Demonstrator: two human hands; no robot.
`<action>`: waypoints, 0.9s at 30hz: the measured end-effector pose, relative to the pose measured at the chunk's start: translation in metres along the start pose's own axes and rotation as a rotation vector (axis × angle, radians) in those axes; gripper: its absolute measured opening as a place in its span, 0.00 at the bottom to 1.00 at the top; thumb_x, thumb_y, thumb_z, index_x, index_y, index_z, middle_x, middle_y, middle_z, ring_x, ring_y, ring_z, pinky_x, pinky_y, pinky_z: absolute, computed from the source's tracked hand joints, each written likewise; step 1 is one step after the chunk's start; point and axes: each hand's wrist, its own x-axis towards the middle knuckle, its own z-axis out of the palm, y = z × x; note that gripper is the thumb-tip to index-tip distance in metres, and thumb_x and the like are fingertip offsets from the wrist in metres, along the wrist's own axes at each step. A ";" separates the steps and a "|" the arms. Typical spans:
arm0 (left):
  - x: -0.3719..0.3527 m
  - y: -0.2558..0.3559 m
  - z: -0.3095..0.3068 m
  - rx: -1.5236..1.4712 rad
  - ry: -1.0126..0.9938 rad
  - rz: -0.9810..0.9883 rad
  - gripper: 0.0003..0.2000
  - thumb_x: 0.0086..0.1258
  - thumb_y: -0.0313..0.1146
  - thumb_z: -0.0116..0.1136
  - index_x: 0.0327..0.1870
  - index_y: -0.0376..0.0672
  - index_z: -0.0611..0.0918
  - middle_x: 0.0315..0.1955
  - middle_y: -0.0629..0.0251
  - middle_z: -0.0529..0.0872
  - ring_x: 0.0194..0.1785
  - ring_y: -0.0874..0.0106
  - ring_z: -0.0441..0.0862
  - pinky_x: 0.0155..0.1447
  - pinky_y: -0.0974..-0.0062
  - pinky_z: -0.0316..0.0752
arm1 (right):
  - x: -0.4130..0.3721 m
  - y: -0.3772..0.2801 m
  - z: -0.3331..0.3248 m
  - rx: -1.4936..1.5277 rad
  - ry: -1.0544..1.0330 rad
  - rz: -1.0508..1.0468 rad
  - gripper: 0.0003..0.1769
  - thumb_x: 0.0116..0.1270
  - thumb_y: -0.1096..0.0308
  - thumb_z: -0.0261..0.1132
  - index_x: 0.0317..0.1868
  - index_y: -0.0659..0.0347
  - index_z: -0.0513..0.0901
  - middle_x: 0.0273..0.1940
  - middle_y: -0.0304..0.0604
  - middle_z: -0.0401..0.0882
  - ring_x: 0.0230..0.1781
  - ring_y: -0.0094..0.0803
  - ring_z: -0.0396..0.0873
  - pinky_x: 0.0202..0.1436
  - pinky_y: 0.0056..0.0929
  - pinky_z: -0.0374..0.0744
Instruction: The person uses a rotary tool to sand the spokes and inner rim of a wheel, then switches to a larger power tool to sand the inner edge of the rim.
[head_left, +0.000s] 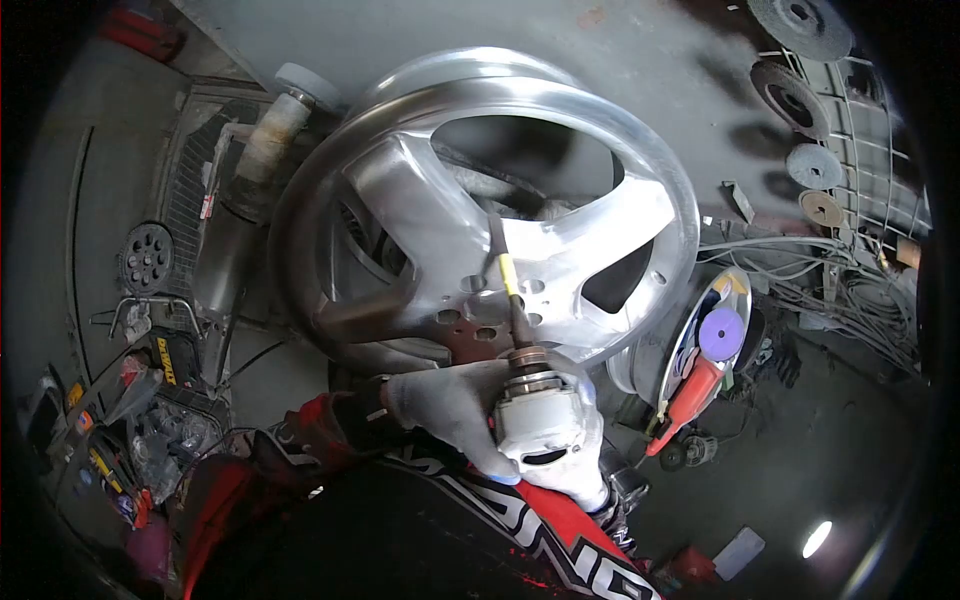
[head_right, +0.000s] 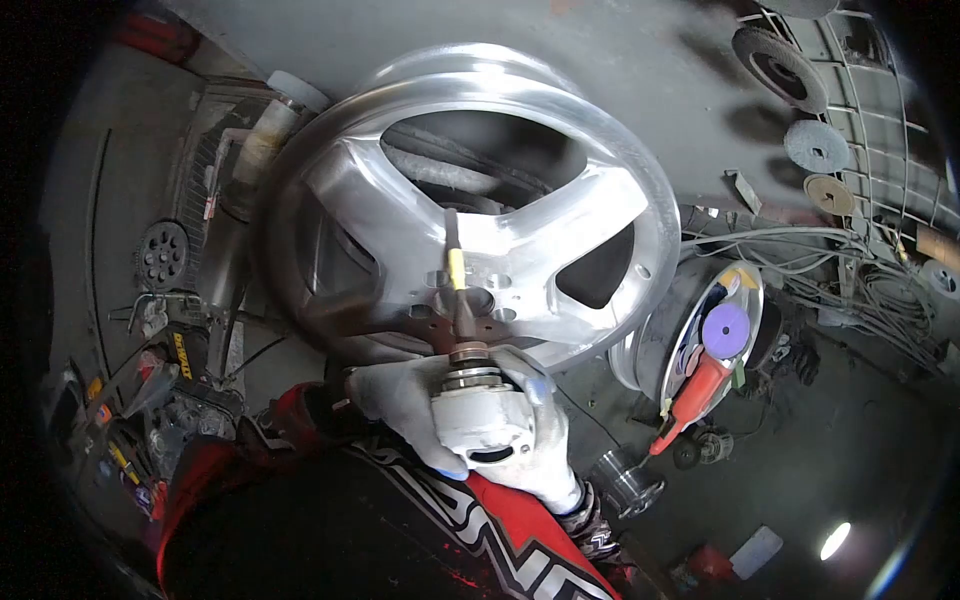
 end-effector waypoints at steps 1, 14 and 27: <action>-0.004 0.007 0.001 -0.074 -0.014 -0.069 0.44 0.52 0.24 0.81 0.74 0.40 0.70 0.59 0.64 0.83 0.63 0.72 0.80 0.70 0.66 0.75 | -0.001 0.000 0.002 0.001 0.001 -0.003 0.52 0.48 0.59 0.87 0.71 0.62 0.70 0.64 0.60 0.79 0.65 0.57 0.81 0.68 0.50 0.79; 0.041 -0.025 0.004 -0.060 -0.024 0.141 0.41 0.52 0.23 0.80 0.71 0.39 0.73 0.57 0.66 0.84 0.61 0.73 0.80 0.70 0.67 0.73 | -0.013 0.002 -0.029 0.100 0.099 0.054 0.51 0.47 0.59 0.87 0.70 0.62 0.73 0.62 0.55 0.80 0.66 0.51 0.80 0.70 0.46 0.78; 0.019 -0.038 0.004 -0.098 -0.023 0.146 0.44 0.50 0.24 0.82 0.72 0.40 0.72 0.57 0.66 0.84 0.60 0.73 0.80 0.70 0.68 0.74 | -0.019 0.017 -0.020 -0.149 -0.026 0.016 0.51 0.48 0.58 0.87 0.70 0.63 0.71 0.62 0.59 0.80 0.63 0.56 0.81 0.67 0.49 0.80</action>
